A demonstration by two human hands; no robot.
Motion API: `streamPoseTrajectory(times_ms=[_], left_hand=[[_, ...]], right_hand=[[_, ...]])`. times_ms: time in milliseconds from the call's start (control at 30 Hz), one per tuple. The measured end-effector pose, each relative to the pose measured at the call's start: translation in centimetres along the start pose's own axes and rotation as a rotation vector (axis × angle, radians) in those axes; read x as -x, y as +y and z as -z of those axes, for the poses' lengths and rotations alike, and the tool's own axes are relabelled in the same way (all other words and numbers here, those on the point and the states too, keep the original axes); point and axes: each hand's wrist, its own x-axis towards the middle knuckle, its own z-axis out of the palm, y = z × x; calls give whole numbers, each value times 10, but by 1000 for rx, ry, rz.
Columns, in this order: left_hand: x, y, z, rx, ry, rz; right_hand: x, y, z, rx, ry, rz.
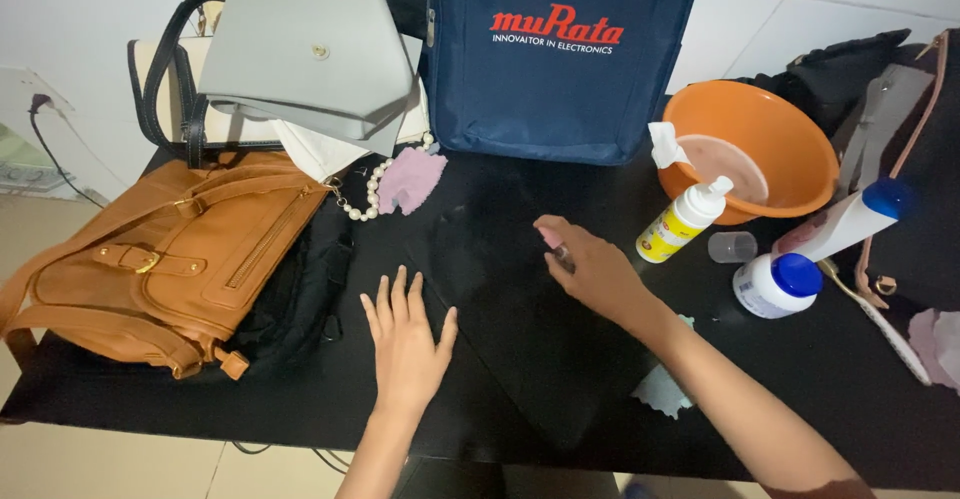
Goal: Cleaning a leather pouch by spraying it with a cleaning solution and wiping it down with a cloth.
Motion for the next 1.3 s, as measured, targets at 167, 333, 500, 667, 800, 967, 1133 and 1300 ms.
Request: streamPoseTrajectory(times_ms=[167, 333, 500, 667, 800, 967, 1133, 1300], left_hand=[[0, 3, 3, -5, -29, 24], [-1, 1, 2, -10, -21, 8], [-1, 4, 5, -12, -25, 13], [-1, 4, 4, -24, -30, 16], [-1, 3, 4, -29, -18, -5], [-1, 3, 1, -34, -46, 15], [-2, 2, 0, -56, -52, 13], [-2, 1, -1, -88, -57, 30]], right_hand=[[-2, -24, 26, 64, -63, -223], [4, -6, 21, 153, 48, -177], [4, -6, 23, 284, 0, -193], [0, 10, 19, 145, 225, -34], [-16, 10, 31, -298, 399, 89], [-58, 29, 17, -149, 598, -118], [-72, 38, 10, -92, 673, -249], [-39, 1, 23, -74, 575, -330]])
